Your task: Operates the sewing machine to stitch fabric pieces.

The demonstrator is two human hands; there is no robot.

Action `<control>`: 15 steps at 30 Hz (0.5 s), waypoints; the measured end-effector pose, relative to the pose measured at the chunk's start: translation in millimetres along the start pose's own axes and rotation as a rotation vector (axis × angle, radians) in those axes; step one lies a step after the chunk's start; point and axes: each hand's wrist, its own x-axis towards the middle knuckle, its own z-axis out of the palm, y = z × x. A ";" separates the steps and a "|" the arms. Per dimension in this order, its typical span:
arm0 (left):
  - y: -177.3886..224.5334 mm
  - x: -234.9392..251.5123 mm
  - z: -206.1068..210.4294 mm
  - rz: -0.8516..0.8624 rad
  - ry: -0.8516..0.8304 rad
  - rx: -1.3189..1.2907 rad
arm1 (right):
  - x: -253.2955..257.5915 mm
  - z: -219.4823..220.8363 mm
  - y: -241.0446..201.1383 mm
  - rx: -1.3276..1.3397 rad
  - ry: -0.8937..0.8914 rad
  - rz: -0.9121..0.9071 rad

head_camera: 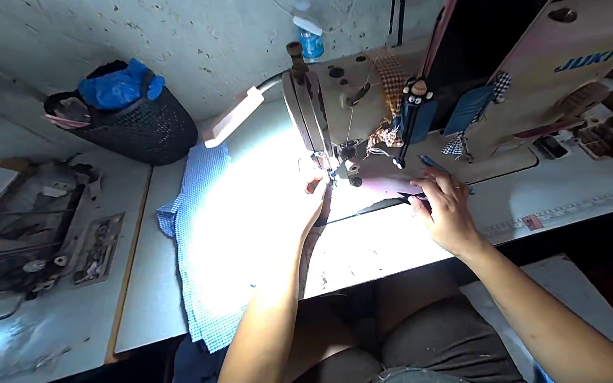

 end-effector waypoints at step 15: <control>-33.4 1.7 20.3 0.228 0.133 -0.159 | -0.7 -7.1 -7.1 0.013 -0.017 0.018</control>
